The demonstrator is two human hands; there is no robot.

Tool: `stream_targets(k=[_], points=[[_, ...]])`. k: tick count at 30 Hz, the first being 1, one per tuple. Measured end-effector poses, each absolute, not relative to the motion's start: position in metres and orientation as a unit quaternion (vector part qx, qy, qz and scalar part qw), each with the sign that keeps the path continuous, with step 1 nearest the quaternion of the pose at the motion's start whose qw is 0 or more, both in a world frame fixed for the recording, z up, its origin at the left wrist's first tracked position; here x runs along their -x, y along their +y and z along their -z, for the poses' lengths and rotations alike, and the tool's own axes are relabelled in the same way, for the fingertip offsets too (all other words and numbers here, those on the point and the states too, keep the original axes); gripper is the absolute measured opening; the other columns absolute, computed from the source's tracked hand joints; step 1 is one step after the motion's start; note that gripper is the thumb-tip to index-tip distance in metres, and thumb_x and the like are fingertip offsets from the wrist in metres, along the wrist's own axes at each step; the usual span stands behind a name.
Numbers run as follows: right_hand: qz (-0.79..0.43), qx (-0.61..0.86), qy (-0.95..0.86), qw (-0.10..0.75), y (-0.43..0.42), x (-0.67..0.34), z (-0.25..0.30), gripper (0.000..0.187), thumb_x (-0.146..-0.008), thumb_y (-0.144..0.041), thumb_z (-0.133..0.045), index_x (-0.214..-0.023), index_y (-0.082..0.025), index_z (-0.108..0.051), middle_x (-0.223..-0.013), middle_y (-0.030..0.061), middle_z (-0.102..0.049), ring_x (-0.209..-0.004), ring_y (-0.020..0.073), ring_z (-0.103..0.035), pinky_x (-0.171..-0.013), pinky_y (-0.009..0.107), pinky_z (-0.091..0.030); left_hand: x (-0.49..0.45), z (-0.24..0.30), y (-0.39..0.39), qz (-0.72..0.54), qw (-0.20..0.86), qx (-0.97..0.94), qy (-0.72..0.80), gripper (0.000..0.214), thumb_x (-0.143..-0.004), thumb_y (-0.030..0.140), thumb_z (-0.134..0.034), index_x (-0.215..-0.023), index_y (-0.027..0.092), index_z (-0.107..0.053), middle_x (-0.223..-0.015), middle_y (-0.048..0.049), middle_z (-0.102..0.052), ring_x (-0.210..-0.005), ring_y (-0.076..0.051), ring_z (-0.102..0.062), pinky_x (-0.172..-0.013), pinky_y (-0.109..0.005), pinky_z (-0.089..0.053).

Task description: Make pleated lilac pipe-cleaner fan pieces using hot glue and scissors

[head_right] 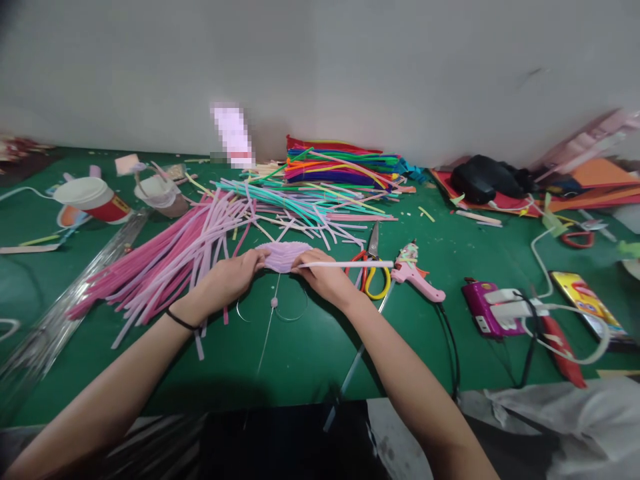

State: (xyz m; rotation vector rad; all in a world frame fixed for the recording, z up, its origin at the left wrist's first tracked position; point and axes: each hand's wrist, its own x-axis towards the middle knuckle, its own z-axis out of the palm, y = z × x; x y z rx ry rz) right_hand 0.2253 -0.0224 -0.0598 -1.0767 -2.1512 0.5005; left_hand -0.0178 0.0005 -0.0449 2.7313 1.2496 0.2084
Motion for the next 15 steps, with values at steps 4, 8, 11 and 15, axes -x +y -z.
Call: stream_targets(k=[4, 8, 11, 15], points=[[-0.177, 0.415, -0.835, 0.316, -0.022, -0.213, 0.060, 0.007, -0.093, -0.016, -0.058, -0.090, -0.019, -0.064, -0.092, 0.0085, -0.069, -0.094, 0.0228, -0.062, -0.086, 0.039, -0.049, 0.018, 0.042, 0.001, -0.051, 0.056, -0.897, 0.436, 0.030, -0.104, 0.033, -0.024, -0.108, 0.015, -0.048, -0.084, -0.0121, -0.069, -0.076, -0.030, -0.070, -0.062, -0.036, -0.051], [-0.178, 0.394, -0.838, 0.333, -0.022, -0.204, 0.060, 0.008, -0.093, -0.016, -0.057, -0.089, -0.019, -0.063, -0.092, 0.0087, -0.067, -0.094, 0.0229, -0.061, -0.086, 0.039, -0.048, 0.021, 0.046, 0.004, -0.131, 0.060, -0.902, 0.407, 0.027, -0.104, 0.034, -0.026, -0.102, 0.018, -0.049, -0.089, -0.0107, -0.066, -0.082, -0.027, -0.067, -0.067, -0.036, -0.050], [-0.198, 0.386, -0.838, 0.331, -0.021, -0.201, 0.064, 0.007, -0.092, -0.016, -0.059, -0.088, -0.020, -0.063, -0.089, 0.0067, -0.067, -0.090, 0.0213, -0.062, -0.085, 0.038, -0.049, 0.023, 0.046, 0.006, -0.206, 0.076, -0.896, 0.387, 0.024, -0.102, 0.031, -0.031, -0.095, 0.019, -0.051, -0.090, -0.0089, -0.063, -0.089, -0.025, -0.063, -0.079, -0.038, -0.049], [-0.200, 0.395, -0.836, 0.325, -0.018, -0.198, 0.066, 0.003, -0.091, -0.020, -0.063, -0.089, -0.020, -0.065, -0.090, 0.0066, -0.069, -0.092, 0.0212, -0.063, -0.086, 0.037, -0.049, 0.031, 0.041, 0.014, -0.267, 0.144, -0.849, 0.433, 0.018, -0.098, 0.033, -0.043, -0.095, 0.019, -0.055, -0.091, -0.0061, -0.063, -0.088, -0.023, -0.060, -0.082, -0.037, -0.048]])
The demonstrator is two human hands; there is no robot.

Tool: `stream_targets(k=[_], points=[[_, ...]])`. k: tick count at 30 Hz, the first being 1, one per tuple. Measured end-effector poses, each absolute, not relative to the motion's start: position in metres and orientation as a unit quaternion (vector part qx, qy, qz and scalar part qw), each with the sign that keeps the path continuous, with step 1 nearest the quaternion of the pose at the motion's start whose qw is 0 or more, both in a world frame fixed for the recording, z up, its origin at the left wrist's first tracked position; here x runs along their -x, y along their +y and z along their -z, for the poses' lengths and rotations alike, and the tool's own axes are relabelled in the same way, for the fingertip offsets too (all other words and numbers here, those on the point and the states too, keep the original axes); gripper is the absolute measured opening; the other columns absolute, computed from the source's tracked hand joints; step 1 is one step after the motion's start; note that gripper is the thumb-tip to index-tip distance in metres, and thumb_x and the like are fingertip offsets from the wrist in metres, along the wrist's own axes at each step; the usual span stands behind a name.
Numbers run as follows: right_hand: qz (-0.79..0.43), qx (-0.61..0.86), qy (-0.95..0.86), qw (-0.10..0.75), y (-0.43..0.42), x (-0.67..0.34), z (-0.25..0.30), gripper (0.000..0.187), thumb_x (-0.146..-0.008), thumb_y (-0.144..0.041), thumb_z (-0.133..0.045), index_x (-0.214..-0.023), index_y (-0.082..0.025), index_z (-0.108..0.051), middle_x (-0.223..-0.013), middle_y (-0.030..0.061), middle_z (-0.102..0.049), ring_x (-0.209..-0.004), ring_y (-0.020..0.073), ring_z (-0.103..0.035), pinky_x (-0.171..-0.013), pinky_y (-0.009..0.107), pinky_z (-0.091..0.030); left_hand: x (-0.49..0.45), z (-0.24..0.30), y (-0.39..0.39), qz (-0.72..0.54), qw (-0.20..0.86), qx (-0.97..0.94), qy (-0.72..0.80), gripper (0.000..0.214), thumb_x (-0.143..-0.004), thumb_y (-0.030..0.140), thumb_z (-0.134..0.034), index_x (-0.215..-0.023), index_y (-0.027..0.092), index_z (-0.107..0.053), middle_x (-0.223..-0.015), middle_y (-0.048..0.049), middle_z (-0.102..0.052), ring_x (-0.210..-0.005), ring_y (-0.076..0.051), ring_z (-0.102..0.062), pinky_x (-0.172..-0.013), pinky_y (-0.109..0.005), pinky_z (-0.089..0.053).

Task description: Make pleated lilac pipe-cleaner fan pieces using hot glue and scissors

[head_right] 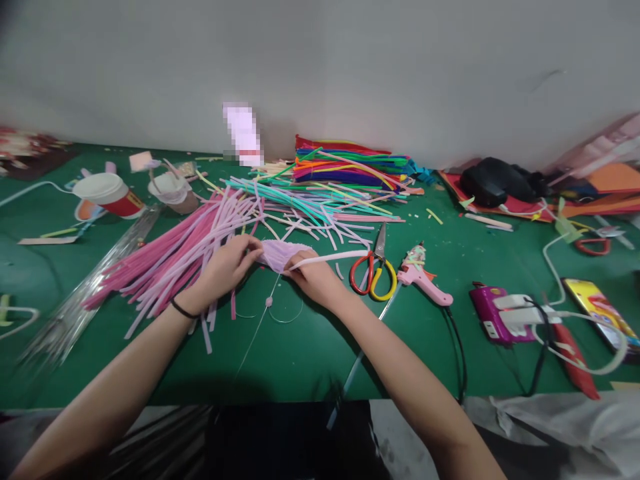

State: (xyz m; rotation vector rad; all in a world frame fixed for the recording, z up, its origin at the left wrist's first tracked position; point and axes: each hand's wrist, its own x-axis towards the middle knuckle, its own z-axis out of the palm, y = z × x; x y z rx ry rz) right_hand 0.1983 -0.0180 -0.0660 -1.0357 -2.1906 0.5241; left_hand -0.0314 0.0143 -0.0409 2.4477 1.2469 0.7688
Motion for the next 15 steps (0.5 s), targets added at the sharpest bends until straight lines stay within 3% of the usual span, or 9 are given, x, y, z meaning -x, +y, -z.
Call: stream_targets(k=[4, 8, 15], points=[[-0.207, 0.395, -0.831, 0.332, -0.016, -0.197, 0.064, 0.004, -0.090, -0.020, -0.064, -0.089, -0.020, -0.068, -0.091, 0.0063, -0.071, -0.092, 0.0206, -0.064, -0.086, 0.035, -0.050, 0.054, 0.032, 0.026, -0.282, 0.210, -0.808, 0.472, 0.029, -0.096, 0.042, -0.045, -0.090, 0.018, -0.062, -0.088, -0.0050, -0.066, -0.084, -0.021, -0.061, -0.078, -0.035, -0.049], [-0.206, 0.391, -0.834, 0.331, -0.014, -0.197, 0.063, 0.005, -0.090, -0.021, -0.065, -0.088, -0.020, -0.070, -0.091, 0.0068, -0.072, -0.092, 0.0207, -0.066, -0.085, 0.034, -0.051, 0.070, 0.028, 0.031, -0.236, 0.318, -0.810, 0.432, 0.033, -0.086, 0.049, -0.061, -0.099, 0.019, -0.066, -0.093, -0.0043, -0.069, -0.082, -0.019, -0.064, -0.072, -0.031, -0.051], [-0.220, 0.388, -0.827, 0.342, -0.013, -0.198, 0.064, 0.003, -0.088, -0.022, -0.069, -0.088, -0.021, -0.072, -0.089, 0.0042, -0.073, -0.089, 0.0187, -0.066, -0.084, 0.032, -0.050, 0.068, 0.033, 0.030, -0.207, 0.249, -0.850, 0.415, 0.027, -0.086, 0.047, -0.062, -0.089, 0.021, -0.069, -0.090, -0.0044, -0.068, -0.084, -0.021, -0.063, -0.077, -0.035, -0.052]])
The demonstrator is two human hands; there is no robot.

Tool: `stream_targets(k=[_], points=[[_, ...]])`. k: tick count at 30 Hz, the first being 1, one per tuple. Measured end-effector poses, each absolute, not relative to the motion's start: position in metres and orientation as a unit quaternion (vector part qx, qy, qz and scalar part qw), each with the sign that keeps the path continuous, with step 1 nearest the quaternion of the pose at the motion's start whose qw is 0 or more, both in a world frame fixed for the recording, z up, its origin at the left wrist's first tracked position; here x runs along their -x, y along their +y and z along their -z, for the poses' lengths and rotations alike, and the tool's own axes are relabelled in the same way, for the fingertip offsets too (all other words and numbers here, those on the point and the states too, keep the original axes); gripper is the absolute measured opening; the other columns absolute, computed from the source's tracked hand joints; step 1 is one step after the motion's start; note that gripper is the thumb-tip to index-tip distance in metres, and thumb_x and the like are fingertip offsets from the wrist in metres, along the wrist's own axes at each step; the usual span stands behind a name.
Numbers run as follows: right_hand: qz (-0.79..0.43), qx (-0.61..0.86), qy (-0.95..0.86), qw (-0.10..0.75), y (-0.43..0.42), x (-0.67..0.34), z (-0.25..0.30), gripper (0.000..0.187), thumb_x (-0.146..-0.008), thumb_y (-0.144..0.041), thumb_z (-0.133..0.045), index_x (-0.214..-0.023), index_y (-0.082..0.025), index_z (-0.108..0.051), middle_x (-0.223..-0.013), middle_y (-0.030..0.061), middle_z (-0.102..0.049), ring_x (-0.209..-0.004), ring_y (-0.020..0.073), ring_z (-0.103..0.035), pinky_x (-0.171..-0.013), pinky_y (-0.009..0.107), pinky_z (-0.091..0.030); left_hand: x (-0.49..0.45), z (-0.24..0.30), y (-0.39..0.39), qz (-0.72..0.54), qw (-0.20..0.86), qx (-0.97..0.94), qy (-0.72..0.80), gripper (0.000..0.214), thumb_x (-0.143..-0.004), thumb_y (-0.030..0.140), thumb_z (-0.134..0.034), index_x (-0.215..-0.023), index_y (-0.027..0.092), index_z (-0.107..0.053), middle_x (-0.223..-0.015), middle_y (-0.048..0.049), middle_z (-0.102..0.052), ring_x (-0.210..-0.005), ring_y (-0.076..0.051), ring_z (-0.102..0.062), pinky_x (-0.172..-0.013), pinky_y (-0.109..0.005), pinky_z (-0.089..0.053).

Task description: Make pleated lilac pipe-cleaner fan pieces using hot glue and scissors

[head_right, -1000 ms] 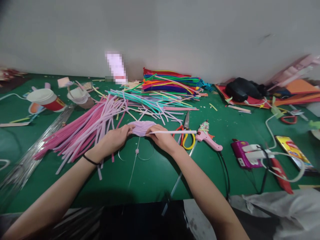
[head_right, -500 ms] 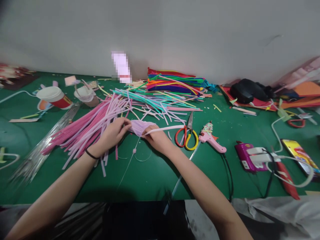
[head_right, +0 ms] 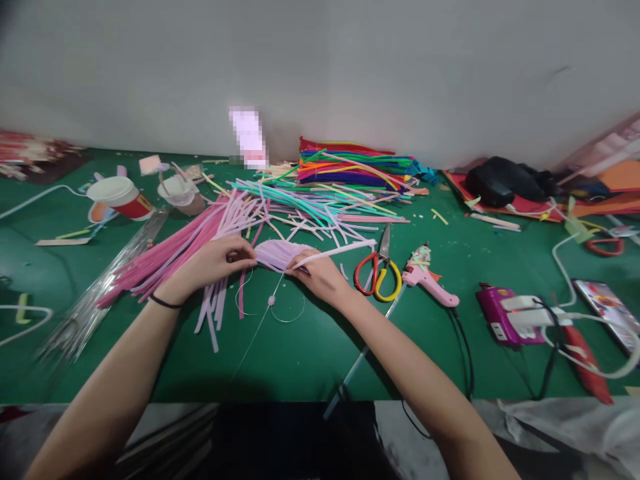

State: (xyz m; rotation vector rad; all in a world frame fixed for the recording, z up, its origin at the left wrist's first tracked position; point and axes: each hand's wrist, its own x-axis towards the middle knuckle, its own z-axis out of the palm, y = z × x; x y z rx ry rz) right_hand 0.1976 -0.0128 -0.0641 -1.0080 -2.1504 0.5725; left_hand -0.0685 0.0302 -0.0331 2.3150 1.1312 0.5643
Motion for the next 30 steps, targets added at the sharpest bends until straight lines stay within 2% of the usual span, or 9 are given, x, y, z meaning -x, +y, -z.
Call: stream_targets(k=[6, 12, 20, 23, 27, 30], points=[[-0.241, 0.393, -0.816, 0.349, -0.010, -0.197, 0.065, 0.002, -0.085, -0.022, -0.071, -0.086, -0.022, -0.074, -0.089, 0.0038, -0.073, -0.088, 0.0187, -0.066, -0.082, 0.031, -0.050, 0.065, 0.034, 0.033, -0.234, 0.220, -0.873, 0.367, 0.021, -0.086, 0.042, -0.063, -0.085, 0.022, -0.071, -0.120, -0.0079, -0.067, -0.114, -0.026, -0.060, -0.103, -0.047, -0.044], [-0.219, 0.387, -0.828, 0.341, -0.013, -0.198, 0.064, 0.006, -0.087, -0.023, -0.069, -0.084, -0.021, -0.074, -0.089, 0.0045, -0.073, -0.088, 0.0186, -0.067, -0.081, 0.032, -0.051, 0.059, 0.035, 0.027, -0.264, 0.318, -0.838, 0.356, 0.019, -0.088, 0.040, -0.062, -0.087, 0.022, -0.069, -0.112, -0.0056, -0.074, -0.126, -0.027, -0.058, -0.107, -0.047, -0.044], [-0.171, 0.367, -0.845, 0.349, -0.015, -0.194, 0.064, 0.005, -0.083, -0.016, -0.072, -0.085, -0.019, -0.075, -0.091, 0.0078, -0.073, -0.090, 0.0205, -0.066, -0.082, 0.033, -0.052, 0.052, 0.029, 0.017, -0.256, 0.365, -0.802, 0.398, 0.022, -0.090, 0.042, -0.058, -0.085, 0.021, -0.059, -0.114, -0.0082, -0.073, -0.117, -0.027, -0.063, -0.101, -0.045, -0.048], [-0.161, 0.364, -0.852, 0.341, -0.015, -0.194, 0.064, 0.004, -0.084, -0.017, -0.071, -0.085, -0.018, -0.075, -0.091, 0.0087, -0.073, -0.090, 0.0204, -0.066, -0.083, 0.034, -0.052, 0.051, 0.034, 0.018, -0.271, 0.385, -0.784, 0.405, 0.024, -0.090, 0.044, -0.058, -0.085, 0.021, -0.056, -0.109, -0.0073, -0.074, -0.112, -0.027, -0.066, -0.099, -0.045, -0.049], [-0.155, 0.366, -0.857, 0.329, -0.014, -0.193, 0.063, 0.007, -0.087, -0.018, -0.068, -0.085, -0.019, -0.075, -0.090, 0.0081, -0.072, -0.090, 0.0201, -0.066, -0.084, 0.035, -0.052, 0.046, 0.041, 0.022, -0.322, 0.441, -0.743, 0.387, 0.024, -0.087, 0.043, -0.063, -0.084, 0.021, -0.056, -0.104, -0.0067, -0.075, -0.105, -0.025, -0.069, -0.100, -0.045, -0.049], [-0.148, 0.369, -0.860, 0.319, -0.014, -0.192, 0.064, 0.007, -0.087, -0.017, -0.068, -0.085, -0.019, -0.075, -0.091, 0.0087, -0.073, -0.093, 0.0210, -0.066, -0.086, 0.036, -0.051, 0.042, 0.043, 0.023, -0.352, 0.453, -0.727, 0.377, 0.023, -0.085, 0.041, -0.066, -0.084, 0.019, -0.059, -0.106, -0.0093, -0.075, -0.110, -0.026, -0.067, -0.101, -0.046, -0.048]])
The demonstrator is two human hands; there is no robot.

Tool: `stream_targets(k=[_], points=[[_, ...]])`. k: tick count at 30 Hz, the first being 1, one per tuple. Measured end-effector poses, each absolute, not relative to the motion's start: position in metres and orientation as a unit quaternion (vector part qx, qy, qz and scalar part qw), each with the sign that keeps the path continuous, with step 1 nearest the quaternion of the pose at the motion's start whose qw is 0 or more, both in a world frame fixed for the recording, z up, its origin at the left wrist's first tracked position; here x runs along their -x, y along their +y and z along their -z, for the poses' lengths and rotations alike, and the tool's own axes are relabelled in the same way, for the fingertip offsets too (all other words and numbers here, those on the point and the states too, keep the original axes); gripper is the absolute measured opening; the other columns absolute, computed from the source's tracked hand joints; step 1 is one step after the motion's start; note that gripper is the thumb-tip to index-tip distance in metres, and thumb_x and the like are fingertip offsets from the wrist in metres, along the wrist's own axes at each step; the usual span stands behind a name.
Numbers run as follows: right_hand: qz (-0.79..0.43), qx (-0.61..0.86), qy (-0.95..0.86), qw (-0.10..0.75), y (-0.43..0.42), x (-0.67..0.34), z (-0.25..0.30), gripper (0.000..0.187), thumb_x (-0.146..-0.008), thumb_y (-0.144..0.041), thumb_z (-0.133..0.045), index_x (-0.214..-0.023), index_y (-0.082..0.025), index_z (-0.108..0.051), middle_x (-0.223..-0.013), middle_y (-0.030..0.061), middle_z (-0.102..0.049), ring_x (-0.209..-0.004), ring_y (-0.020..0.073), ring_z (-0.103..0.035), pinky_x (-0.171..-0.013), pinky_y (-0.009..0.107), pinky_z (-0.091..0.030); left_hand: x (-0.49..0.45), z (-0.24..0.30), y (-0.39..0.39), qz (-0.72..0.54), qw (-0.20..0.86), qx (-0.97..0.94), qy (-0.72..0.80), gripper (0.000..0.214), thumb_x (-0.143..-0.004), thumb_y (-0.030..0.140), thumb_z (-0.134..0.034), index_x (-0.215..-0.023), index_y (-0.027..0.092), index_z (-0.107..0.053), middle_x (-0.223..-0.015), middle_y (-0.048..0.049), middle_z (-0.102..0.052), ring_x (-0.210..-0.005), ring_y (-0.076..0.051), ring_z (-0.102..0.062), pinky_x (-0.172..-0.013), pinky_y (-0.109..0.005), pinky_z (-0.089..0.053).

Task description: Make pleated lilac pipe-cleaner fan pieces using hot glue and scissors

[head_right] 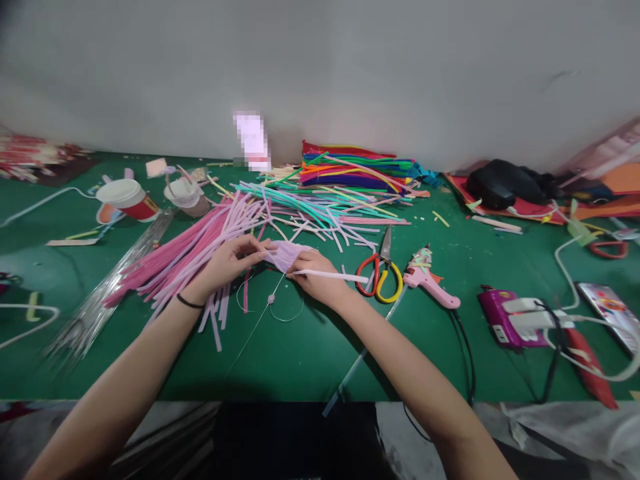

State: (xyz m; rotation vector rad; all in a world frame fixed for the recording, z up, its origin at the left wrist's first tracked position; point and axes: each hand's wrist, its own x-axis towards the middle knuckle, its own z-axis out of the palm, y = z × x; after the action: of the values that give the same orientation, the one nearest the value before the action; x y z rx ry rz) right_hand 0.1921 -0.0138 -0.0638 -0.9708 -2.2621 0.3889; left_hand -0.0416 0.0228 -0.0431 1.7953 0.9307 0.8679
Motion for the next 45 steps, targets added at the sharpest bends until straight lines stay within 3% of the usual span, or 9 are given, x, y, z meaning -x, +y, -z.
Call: stream_targets(k=[8, 11, 15, 18, 23, 27, 30, 40, 45], points=[[-0.163, 0.383, -0.848, 0.327, -0.013, -0.192, 0.071, 0.004, -0.085, -0.021, -0.071, -0.085, -0.019, -0.075, -0.092, 0.0083, -0.072, -0.093, 0.0203, -0.065, -0.085, 0.035, -0.051, 0.049, 0.042, 0.020, -0.269, 0.249, -0.858, 0.359, 0.025, -0.084, 0.034, -0.069, -0.107, 0.022, -0.071, -0.134, -0.0077, -0.063, -0.142, -0.028, -0.039, -0.114, -0.053, -0.034], [-0.151, 0.377, -0.845, 0.347, -0.014, -0.192, 0.071, 0.005, -0.085, -0.020, -0.071, -0.086, -0.019, -0.075, -0.092, 0.0079, -0.072, -0.091, 0.0199, -0.064, -0.084, 0.034, -0.051, 0.050, 0.042, 0.022, -0.281, 0.204, -0.874, 0.341, 0.025, -0.085, 0.031, -0.069, -0.108, 0.020, -0.069, -0.132, -0.0095, -0.065, -0.140, -0.028, -0.042, -0.113, -0.051, -0.037], [-0.140, 0.374, -0.835, 0.379, -0.017, -0.190, 0.072, 0.006, -0.086, -0.021, -0.071, -0.085, -0.019, -0.076, -0.086, 0.0072, -0.069, -0.084, 0.0190, -0.062, -0.077, 0.032, -0.051, 0.050, 0.039, 0.025, -0.289, 0.149, -0.895, 0.305, 0.010, -0.087, 0.029, -0.068, -0.085, 0.019, -0.068, -0.118, -0.0093, -0.071, -0.134, -0.028, -0.050, -0.110, -0.049, -0.041], [-0.156, 0.382, -0.824, 0.388, -0.016, -0.190, 0.073, 0.005, -0.086, -0.022, -0.071, -0.084, -0.021, -0.076, -0.088, 0.0061, -0.069, -0.086, 0.0187, -0.061, -0.077, 0.032, -0.050, 0.050, 0.037, 0.025, -0.261, 0.114, -0.913, 0.292, 0.009, -0.087, 0.027, -0.068, -0.091, 0.018, -0.068, -0.117, -0.0097, -0.072, -0.131, -0.029, -0.052, -0.108, -0.050, -0.041], [-0.196, 0.382, -0.822, 0.375, -0.014, -0.191, 0.072, 0.007, -0.087, -0.020, -0.069, -0.084, -0.022, -0.075, -0.090, 0.0048, -0.070, -0.087, 0.0180, -0.062, -0.079, 0.032, -0.049, 0.045, 0.033, 0.018, -0.248, 0.136, -0.920, 0.270, 0.010, -0.093, 0.025, -0.058, -0.093, 0.019, -0.067, -0.112, -0.0077, -0.073, -0.126, -0.025, -0.058, -0.108, -0.044, -0.042], [-0.202, 0.361, -0.819, 0.397, -0.014, -0.190, 0.071, 0.009, -0.088, -0.019, -0.067, -0.084, -0.021, -0.074, -0.089, 0.0057, -0.069, -0.086, 0.0179, -0.063, -0.080, 0.032, -0.050, 0.040, 0.034, 0.013, -0.244, 0.188, -0.903, 0.300, 0.014, -0.095, 0.024, -0.054, -0.103, 0.020, -0.065, -0.108, -0.0066, -0.074, -0.104, -0.021, -0.069, -0.089, -0.033, -0.053], [-0.192, 0.363, -0.817, 0.405, -0.013, -0.189, 0.073, 0.006, -0.087, -0.019, -0.069, -0.083, -0.021, -0.074, -0.087, 0.0052, -0.069, -0.084, 0.0182, -0.063, -0.079, 0.033, -0.050, 0.035, 0.036, 0.012, -0.212, 0.190, -0.906, 0.313, 0.017, -0.096, 0.021, -0.049, -0.105, 0.020, -0.063, -0.100, -0.0049, -0.075, -0.089, -0.019, -0.071, -0.077, -0.029, -0.053], [-0.206, 0.386, -0.808, 0.394, -0.009, -0.185, 0.077, 0.006, -0.086, -0.018, -0.069, -0.080, -0.019, -0.069, -0.084, 0.0041, -0.069, -0.084, 0.0188, -0.064, -0.080, 0.033, -0.049, 0.021, 0.049, 0.010, -0.210, 0.107, -0.907, 0.349, 0.018, -0.096, 0.022, -0.046, -0.100, 0.021, -0.064, -0.086, -0.0037, -0.073, -0.082, -0.020, -0.071, -0.071, -0.027, -0.050], [-0.213, 0.395, -0.814, 0.369, -0.013, -0.185, 0.071, 0.002, -0.086, -0.022, -0.069, -0.085, -0.020, -0.069, -0.089, 0.0050, -0.070, -0.089, 0.0202, -0.064, -0.084, 0.035, -0.050, 0.024, 0.051, 0.012, -0.247, 0.167, -0.885, 0.358, 0.015, -0.094, 0.028, -0.054, -0.095, 0.021, -0.067, -0.088, -0.0028, -0.075, -0.080, -0.019, -0.072, -0.070, -0.029, -0.052]])
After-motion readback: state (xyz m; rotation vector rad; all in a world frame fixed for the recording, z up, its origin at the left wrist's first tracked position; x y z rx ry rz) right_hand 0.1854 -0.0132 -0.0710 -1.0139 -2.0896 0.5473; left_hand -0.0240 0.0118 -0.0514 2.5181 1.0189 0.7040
